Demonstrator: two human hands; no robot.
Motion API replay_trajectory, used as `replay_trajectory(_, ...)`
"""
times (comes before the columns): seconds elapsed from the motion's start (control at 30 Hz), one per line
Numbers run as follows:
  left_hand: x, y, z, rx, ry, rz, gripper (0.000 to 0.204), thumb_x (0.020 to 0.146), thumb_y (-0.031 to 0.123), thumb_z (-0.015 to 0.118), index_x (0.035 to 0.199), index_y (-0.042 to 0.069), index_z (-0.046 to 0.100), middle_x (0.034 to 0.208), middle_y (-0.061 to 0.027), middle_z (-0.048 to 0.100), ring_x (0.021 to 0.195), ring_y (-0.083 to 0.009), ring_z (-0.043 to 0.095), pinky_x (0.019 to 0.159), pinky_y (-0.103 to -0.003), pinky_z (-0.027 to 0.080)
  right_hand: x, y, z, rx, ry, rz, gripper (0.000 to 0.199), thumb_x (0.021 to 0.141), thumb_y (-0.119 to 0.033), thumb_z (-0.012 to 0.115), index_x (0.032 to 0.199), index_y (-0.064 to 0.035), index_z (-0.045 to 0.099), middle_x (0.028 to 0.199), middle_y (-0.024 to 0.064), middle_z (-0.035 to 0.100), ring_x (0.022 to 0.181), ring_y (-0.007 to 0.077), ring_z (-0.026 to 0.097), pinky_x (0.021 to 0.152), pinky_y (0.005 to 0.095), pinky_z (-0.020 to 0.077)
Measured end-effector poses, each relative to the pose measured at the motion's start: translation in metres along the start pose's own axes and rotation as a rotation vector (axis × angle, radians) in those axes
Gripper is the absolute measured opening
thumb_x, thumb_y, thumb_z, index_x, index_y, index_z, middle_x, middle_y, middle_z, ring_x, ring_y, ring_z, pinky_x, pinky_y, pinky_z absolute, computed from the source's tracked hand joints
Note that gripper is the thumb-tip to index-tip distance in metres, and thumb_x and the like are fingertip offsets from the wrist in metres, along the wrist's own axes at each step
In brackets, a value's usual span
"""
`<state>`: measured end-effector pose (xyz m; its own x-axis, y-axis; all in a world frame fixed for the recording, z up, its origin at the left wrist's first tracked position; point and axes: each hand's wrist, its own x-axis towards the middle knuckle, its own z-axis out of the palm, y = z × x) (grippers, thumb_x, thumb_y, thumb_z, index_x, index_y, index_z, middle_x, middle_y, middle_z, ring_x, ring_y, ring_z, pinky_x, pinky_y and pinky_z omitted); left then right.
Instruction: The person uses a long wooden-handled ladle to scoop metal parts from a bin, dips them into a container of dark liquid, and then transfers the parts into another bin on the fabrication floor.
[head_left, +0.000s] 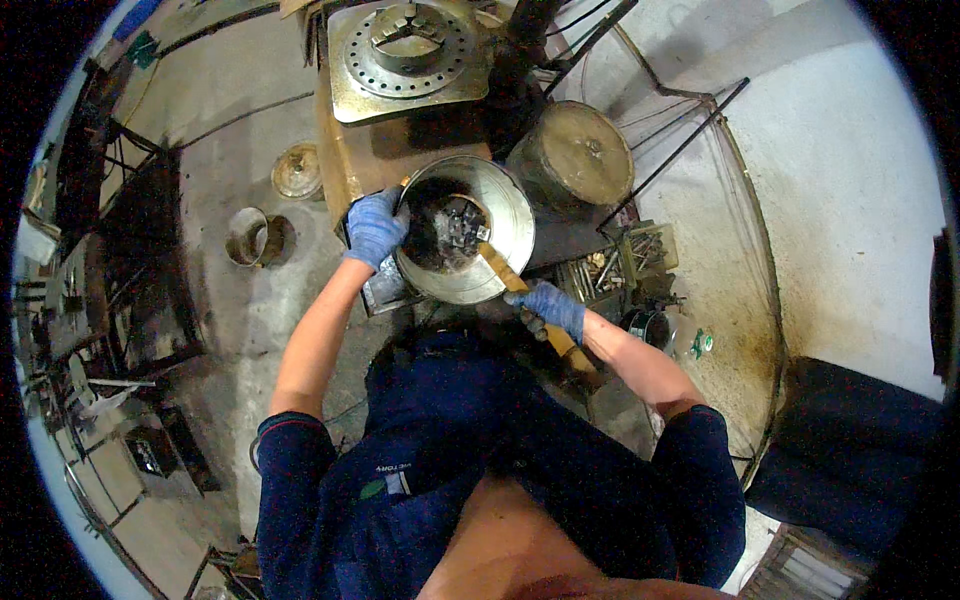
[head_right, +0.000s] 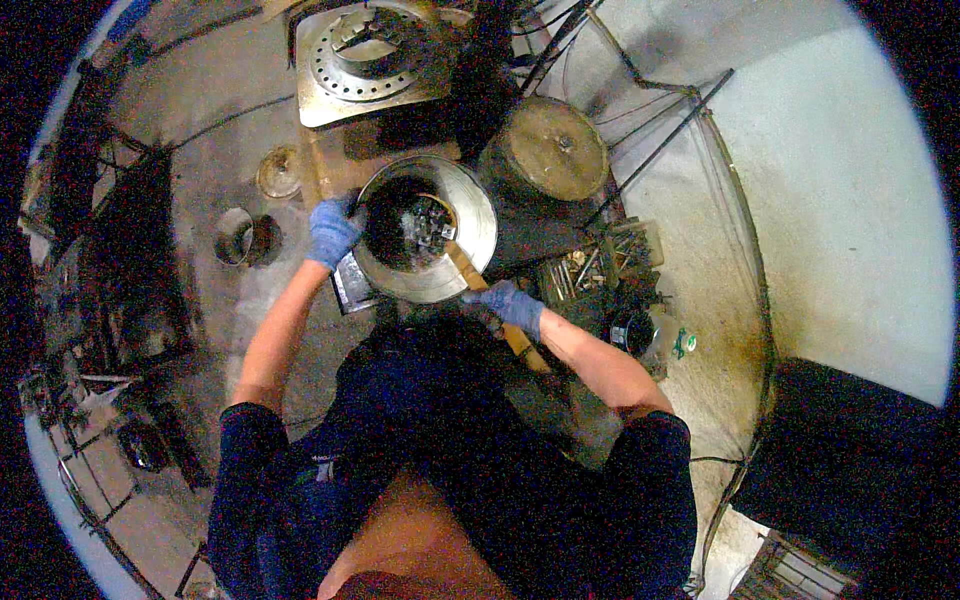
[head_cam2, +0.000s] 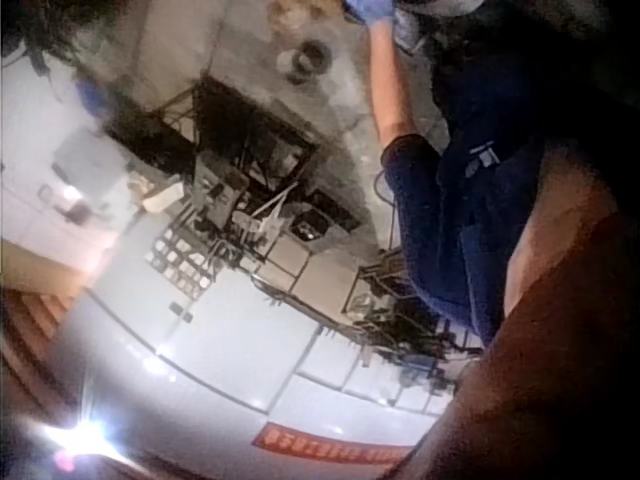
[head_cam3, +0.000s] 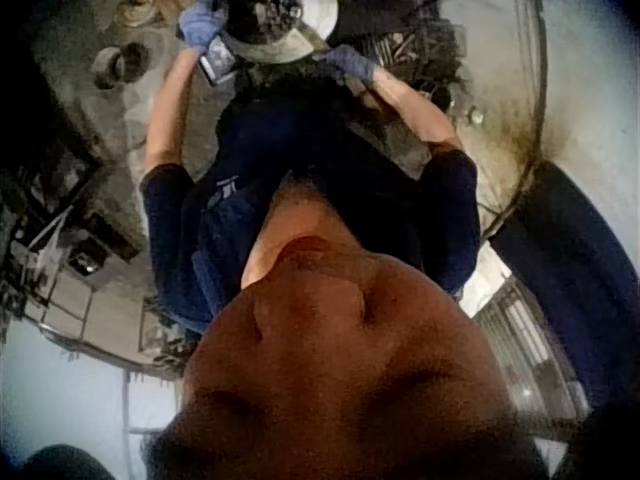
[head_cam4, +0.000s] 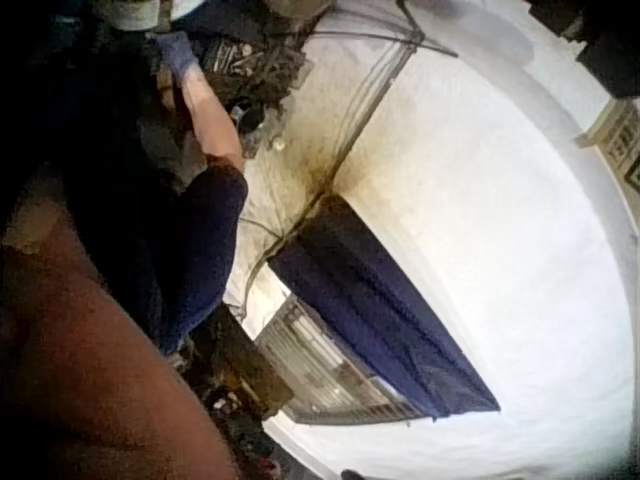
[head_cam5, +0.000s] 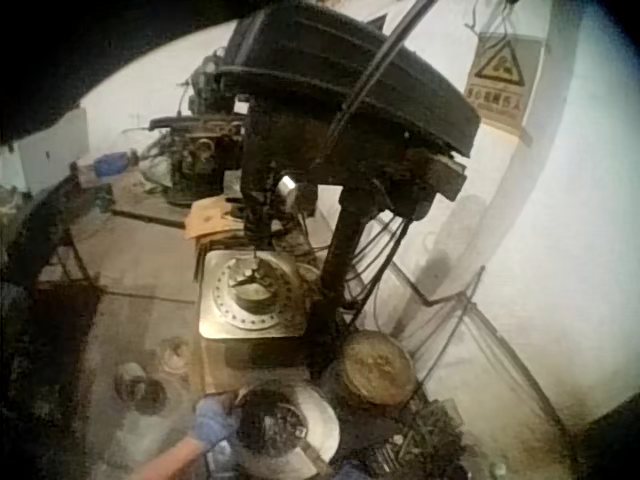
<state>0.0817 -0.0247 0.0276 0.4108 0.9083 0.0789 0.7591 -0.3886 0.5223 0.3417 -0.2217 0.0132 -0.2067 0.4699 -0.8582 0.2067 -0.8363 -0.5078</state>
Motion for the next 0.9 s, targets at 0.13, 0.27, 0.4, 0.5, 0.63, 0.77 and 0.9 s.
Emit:
replay_trajectory(0.13, 0.007, -0.012, 0.009, 0.013, -0.02, -0.021, 0.027, 0.072, 0.025, 0.055, 0.093, 0.01, 0.061, 0.078, -0.0179, 0.061, 0.075, -0.0344, 0.059, 0.068, -0.043, 0.046, -0.002, 0.004, 0.029, 0.409, -0.169, 0.053, 0.036, 0.078, -0.045, 0.058, 0.071, -0.0095, 0.054, 0.055, 0.0002, 0.047, 0.041, 0.0121, 0.045, 0.037, 0.026, 0.0402)
replay_trajectory(0.27, 0.002, -0.014, 0.008, -0.006, -0.003, -0.018, 0.027, 0.072, 0.027, 0.055, 0.093, 0.011, 0.061, 0.08, -0.0177, 0.061, 0.075, -0.0342, 0.059, 0.068, -0.043, 0.046, -0.003, 0.008, 0.037, 0.789, -0.488, 0.114, 0.037, 0.081, -0.044, 0.054, 0.082, -0.0071, 0.052, 0.052, -0.0037, 0.04, 0.038, 0.0071, 0.037, 0.034, 0.0213, 0.0333)
replay_trajectory(0.4, 0.0, -0.001, -0.003, 0.008, -0.043, -0.055, 0.026, 0.071, 0.026, 0.055, 0.092, 0.011, 0.061, 0.079, -0.0179, 0.061, 0.075, -0.0343, 0.059, 0.067, -0.043, 0.046, -0.024, -0.012, 0.019, 0.792, -0.451, 0.131, 0.043, 0.084, -0.043, 0.048, 0.092, -0.0014, 0.05, 0.051, -0.0067, 0.036, 0.036, 0.0031, 0.032, 0.032, 0.0181, 0.0284)
replay_trajectory(0.5, -0.006, -0.002, -0.004, -0.014, -0.008, -0.042, 0.026, 0.071, 0.024, 0.055, 0.093, 0.011, 0.061, 0.078, -0.018, 0.06, 0.074, -0.0346, 0.058, 0.067, -0.043, 0.046, -0.039, -0.032, -0.007, 0.658, -0.234, 0.101, 0.037, 0.084, -0.04, 0.051, 0.089, -0.0029, 0.055, 0.053, -0.0018, 0.046, 0.036, 0.0054, 0.039, 0.032, 0.0193, 0.0297)
replay_trajectory(0.63, -0.017, 0.004, -0.01, -0.062, 0.002, -0.016, 0.026, 0.071, 0.024, 0.057, 0.092, 0.011, 0.062, 0.079, -0.0174, 0.061, 0.075, -0.0339, 0.059, 0.066, -0.041, 0.047, -0.042, -0.054, -0.028, 0.022, 0.111, 0.008, 0.035, 0.08, -0.038, 0.058, 0.08, -0.003, 0.063, 0.057, 0.0034, 0.054, 0.042, 0.0111, 0.048, 0.041, 0.0274, 0.0409)
replay_trajectory(0.77, -0.016, -0.002, -0.004, -0.028, 0.003, -0.016, 0.027, 0.07, 0.023, 0.058, 0.094, 0.011, 0.062, 0.083, -0.0175, 0.061, 0.078, -0.0334, 0.059, 0.067, -0.039, 0.047, -0.029, -0.042, -0.013, -0.355, 0.271, -0.004, 0.044, 0.076, -0.043, 0.062, 0.072, 0.001, 0.062, 0.06, 0.0061, 0.056, 0.047, 0.014, 0.047, 0.046, 0.0333, 0.0405)
replay_trajectory(0.9, -0.009, -0.013, 0.002, -0.017, 0.024, -0.027, 0.033, 0.068, 0.024, 0.06, 0.098, 0.012, 0.061, 0.081, -0.0168, 0.061, 0.077, -0.0335, 0.059, 0.067, -0.041, 0.047, -0.023, -0.037, 0.015, -0.3, 0.229, 0.04, 0.038, 0.073, -0.036, 0.067, 0.068, -0.0001, 0.058, 0.053, 0.0057, 0.05, 0.041, 0.0161, 0.047, 0.038, 0.0292, 0.0386)
